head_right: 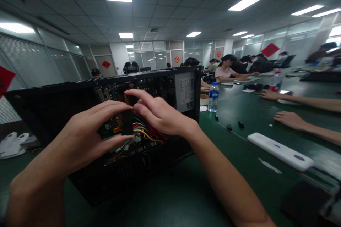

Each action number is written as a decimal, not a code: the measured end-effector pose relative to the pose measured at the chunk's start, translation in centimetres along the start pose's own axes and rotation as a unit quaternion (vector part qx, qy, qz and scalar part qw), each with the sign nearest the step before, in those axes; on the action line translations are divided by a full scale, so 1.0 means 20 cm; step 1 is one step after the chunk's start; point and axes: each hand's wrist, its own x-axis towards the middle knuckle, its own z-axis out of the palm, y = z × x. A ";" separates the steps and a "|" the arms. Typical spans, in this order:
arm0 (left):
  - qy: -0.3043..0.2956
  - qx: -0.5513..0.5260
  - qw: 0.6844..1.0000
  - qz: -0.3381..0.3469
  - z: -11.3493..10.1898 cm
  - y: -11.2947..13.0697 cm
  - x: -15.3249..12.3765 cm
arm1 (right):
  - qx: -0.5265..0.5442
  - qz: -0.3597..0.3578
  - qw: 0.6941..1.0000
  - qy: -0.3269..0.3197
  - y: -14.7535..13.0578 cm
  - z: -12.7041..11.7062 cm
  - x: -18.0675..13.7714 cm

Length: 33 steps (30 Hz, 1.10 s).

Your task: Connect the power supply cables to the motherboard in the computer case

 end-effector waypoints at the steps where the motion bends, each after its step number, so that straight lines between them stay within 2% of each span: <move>1: -0.002 -0.005 1.000 0.002 -0.01 0.01 0.00 | -0.078 -0.032 0.995 0.045 0.05 0.00 -0.01; 3: -0.008 -0.012 1.000 0.003 -0.02 0.02 0.00 | -0.220 -0.138 0.956 0.138 0.14 0.01 -0.02; 5: -0.014 -0.019 1.000 -0.002 -0.02 0.01 -0.01 | -0.303 -0.257 0.896 0.201 0.19 0.03 -0.03; 7: -0.019 -0.032 0.999 -0.013 -0.02 -0.02 -0.01 | -0.337 -0.332 0.851 0.229 0.19 0.06 -0.04; 10: -0.032 -0.074 0.996 -0.038 0.00 -0.08 -0.02 | -0.368 -0.373 0.824 0.213 0.14 0.09 -0.05; 14: -0.056 -0.138 0.986 -0.071 0.05 -0.13 -0.01 | -0.362 -0.382 0.838 0.143 0.11 0.09 -0.07; 18: -0.074 -0.161 0.979 -0.098 0.09 -0.15 -0.01 | -0.336 -0.378 0.855 0.119 0.13 0.09 -0.07; 22: -0.060 -0.167 0.978 -0.111 0.14 -0.18 -0.01 | -0.347 -0.356 0.862 0.103 0.17 0.10 -0.07; 28: -0.032 -0.174 0.977 -0.122 0.28 -0.24 0.01 | -0.366 -0.282 0.883 0.077 0.25 0.11 -0.08; 30: -0.044 -0.168 0.973 -0.155 0.31 -0.25 0.02 | -0.363 -0.266 0.891 0.059 0.28 0.12 -0.08; 33: -0.086 -0.118 0.959 -0.244 0.36 -0.26 0.02 | -0.340 -0.225 0.913 0.018 0.34 0.17 -0.10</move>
